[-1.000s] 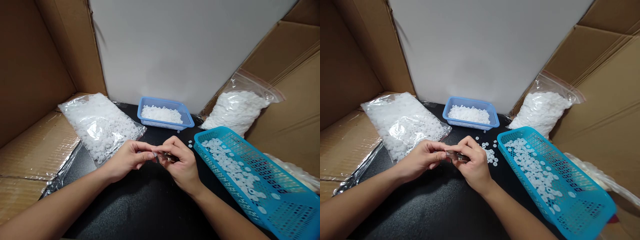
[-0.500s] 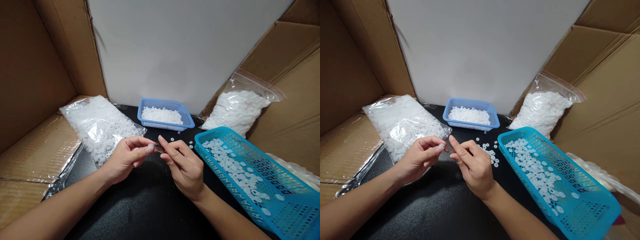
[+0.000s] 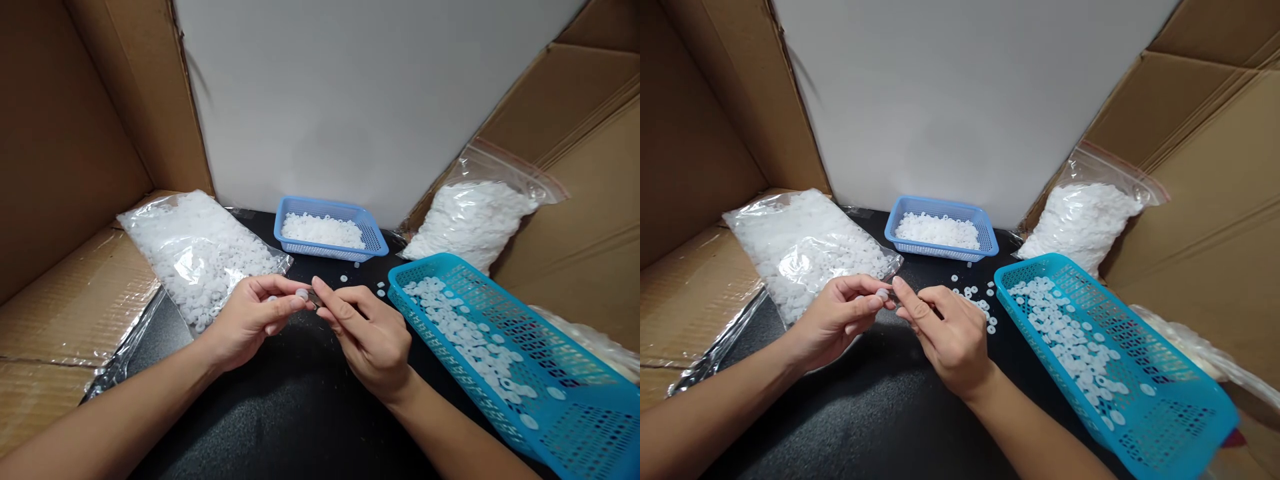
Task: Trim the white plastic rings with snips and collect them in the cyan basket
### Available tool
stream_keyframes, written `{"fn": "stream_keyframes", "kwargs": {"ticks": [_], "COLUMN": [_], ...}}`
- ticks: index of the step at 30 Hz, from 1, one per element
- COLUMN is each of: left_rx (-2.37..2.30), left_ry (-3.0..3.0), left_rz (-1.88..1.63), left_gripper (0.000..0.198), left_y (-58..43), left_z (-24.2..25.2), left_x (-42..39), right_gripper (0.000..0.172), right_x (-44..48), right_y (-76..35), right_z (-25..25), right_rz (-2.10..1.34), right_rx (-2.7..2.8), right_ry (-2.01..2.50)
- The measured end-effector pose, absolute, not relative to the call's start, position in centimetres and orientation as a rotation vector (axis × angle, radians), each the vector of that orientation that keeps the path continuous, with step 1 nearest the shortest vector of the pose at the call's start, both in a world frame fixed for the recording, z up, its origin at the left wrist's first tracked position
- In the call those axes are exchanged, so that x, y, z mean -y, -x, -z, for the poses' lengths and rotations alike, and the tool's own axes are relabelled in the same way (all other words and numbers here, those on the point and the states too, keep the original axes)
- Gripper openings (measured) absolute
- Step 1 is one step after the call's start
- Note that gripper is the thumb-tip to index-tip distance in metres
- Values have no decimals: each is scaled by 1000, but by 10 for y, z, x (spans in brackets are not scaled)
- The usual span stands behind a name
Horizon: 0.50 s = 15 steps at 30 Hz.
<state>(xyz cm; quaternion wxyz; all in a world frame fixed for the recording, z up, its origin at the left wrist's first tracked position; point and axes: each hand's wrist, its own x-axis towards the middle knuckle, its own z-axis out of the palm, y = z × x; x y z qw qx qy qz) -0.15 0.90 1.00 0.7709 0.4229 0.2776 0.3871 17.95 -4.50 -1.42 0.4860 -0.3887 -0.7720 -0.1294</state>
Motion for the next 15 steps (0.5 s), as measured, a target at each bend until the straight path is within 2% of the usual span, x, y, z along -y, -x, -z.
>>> {"fn": "stream_keyframes", "kwargs": {"ticks": [15], "left_rx": [-631], "left_ry": [-903], "left_rz": [-815], "left_gripper": [25], "left_y": [3], "left_z": [-7], "left_x": [-7], "right_gripper": [66], "right_x": [49], "right_y": [-179], "right_z": [9], "right_rz": [414], "right_rx": [1913], "right_ry": [975]}}
